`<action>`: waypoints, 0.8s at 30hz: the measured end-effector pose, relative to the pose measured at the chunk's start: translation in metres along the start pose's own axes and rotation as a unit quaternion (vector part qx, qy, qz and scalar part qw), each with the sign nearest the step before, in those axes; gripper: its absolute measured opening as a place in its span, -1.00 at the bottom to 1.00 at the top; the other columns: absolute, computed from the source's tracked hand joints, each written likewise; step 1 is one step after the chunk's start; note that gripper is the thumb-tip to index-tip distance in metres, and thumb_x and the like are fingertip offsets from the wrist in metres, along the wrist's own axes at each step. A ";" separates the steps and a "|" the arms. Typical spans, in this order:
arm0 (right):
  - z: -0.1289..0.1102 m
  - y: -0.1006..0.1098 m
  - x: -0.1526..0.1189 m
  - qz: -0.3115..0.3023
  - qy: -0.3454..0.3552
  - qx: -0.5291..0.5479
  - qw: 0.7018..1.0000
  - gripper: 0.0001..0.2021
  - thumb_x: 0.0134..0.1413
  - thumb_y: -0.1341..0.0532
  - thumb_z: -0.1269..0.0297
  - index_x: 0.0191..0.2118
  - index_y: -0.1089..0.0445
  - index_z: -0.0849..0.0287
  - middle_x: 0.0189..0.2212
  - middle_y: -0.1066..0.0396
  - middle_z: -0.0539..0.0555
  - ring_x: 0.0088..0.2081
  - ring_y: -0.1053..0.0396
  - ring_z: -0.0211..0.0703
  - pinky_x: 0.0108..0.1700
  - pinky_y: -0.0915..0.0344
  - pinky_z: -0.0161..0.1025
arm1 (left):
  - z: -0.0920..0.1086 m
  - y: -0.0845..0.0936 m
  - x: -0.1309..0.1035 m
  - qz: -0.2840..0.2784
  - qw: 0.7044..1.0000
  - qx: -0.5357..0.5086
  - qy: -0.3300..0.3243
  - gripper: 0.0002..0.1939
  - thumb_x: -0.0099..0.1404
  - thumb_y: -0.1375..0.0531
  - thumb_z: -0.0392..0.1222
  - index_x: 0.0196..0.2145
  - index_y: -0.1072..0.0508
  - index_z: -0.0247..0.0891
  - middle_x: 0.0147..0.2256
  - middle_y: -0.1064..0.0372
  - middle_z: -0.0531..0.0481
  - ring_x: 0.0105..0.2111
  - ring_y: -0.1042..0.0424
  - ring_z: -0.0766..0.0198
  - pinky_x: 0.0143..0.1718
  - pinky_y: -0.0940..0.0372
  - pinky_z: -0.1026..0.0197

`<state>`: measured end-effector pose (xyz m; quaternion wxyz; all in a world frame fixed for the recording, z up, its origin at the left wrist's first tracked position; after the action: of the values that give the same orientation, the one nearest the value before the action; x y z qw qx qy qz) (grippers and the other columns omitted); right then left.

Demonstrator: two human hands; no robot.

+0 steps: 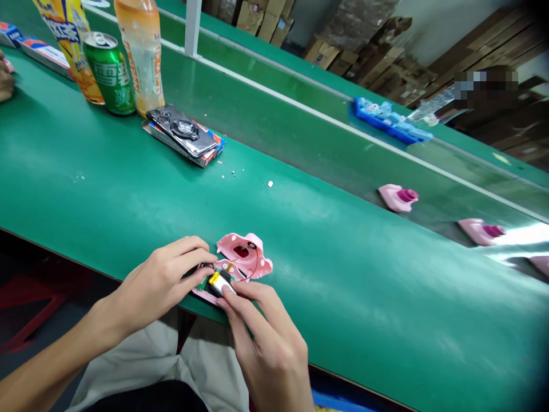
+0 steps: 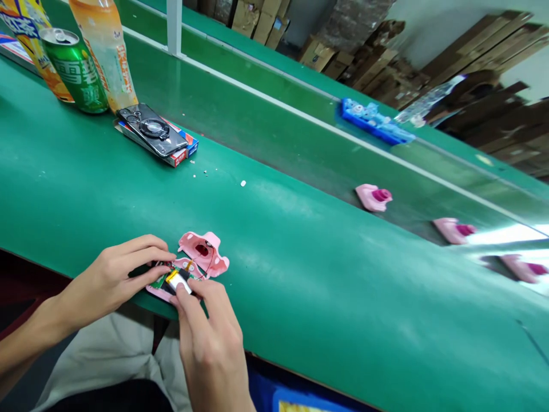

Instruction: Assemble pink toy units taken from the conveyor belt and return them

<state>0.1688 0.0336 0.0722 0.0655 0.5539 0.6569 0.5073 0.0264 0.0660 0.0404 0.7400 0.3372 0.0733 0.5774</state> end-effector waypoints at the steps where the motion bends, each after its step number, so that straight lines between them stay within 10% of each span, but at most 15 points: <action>1: -0.001 -0.001 0.000 -0.007 0.007 -0.002 1.000 -0.80 0.25 -0.20 0.57 -0.10 -0.51 0.24 -0.26 -0.50 0.13 -0.22 -0.51 -0.17 -0.17 -0.54 -0.27 | 0.000 0.000 -0.001 0.006 1.000 0.001 -0.004 -0.82 0.54 -0.07 -0.26 -0.11 -0.48 -0.21 -0.08 -0.46 -0.03 -0.09 -0.49 0.26 -0.05 -0.38 0.26; 8: -0.012 -0.007 -0.019 -0.036 0.094 -0.163 0.982 -0.71 0.27 -0.21 0.53 0.08 -0.46 0.39 0.11 -0.46 0.36 0.12 -0.39 0.14 -0.01 -0.50 -0.04 | 0.008 0.002 -0.006 0.018 0.996 0.050 -0.065 -0.78 0.55 -0.02 -0.31 -0.09 -0.47 -0.24 0.01 -0.47 -0.10 -0.05 -0.47 0.23 -0.02 -0.40 0.21; 13: -0.005 -0.012 -0.033 0.030 0.079 -0.155 0.984 -0.53 0.27 -0.18 0.57 0.25 -0.36 0.14 0.02 -0.57 0.06 -0.06 -0.46 0.01 -0.14 -0.42 -0.07 | 0.015 -0.005 -0.013 -0.074 0.985 0.096 -0.126 -0.75 0.51 -0.13 -0.17 0.08 -0.39 -0.24 0.12 -0.42 -0.15 0.07 -0.38 0.09 0.04 -0.40 0.11; 18: -0.002 0.005 -0.050 0.121 0.074 -0.148 0.979 -0.54 0.12 -0.32 0.58 0.12 -0.46 0.11 -0.12 -0.63 0.07 -0.27 -0.51 -0.01 -0.22 -0.40 -0.06 | 0.007 -0.010 -0.023 -0.040 0.981 0.131 -0.137 -0.75 0.51 -0.10 -0.25 0.09 -0.42 -0.22 0.13 -0.43 -0.13 0.09 -0.38 0.05 0.11 -0.37 0.04; 22: 0.025 0.048 0.009 0.149 0.017 -0.129 0.980 -0.82 0.32 -0.21 0.35 -0.30 -0.54 0.14 -0.41 -0.62 0.07 -0.38 -0.52 -0.11 -0.27 -0.36 -0.16 | 0.003 -0.013 -0.024 -0.011 0.981 0.125 -0.145 -0.73 0.48 -0.15 -0.23 0.10 -0.45 -0.18 0.14 -0.43 -0.13 0.06 -0.41 0.07 0.08 -0.40 0.06; 24: 0.062 0.035 0.069 -0.035 -0.141 -0.142 0.979 -0.50 0.43 -0.04 0.09 -0.49 -0.51 0.16 -0.55 -0.54 0.09 -0.50 -0.44 -0.17 -0.37 -0.30 -0.21 | 0.003 -0.011 -0.024 -0.008 0.981 0.124 -0.146 -0.72 0.47 -0.17 -0.22 0.10 -0.46 -0.17 0.13 -0.43 -0.14 0.04 -0.41 0.07 0.07 -0.41 0.05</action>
<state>0.2065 0.1212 0.1018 0.2533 0.5819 0.5810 0.5096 0.0294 0.0420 0.0298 0.6993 0.5069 0.0379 0.5026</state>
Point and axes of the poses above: each hand's wrist, its own x-axis towards the middle knuckle, its own y-axis out of the back of the hand, z = x × y, the point moved 8 cm from there along x, towards the middle knuckle
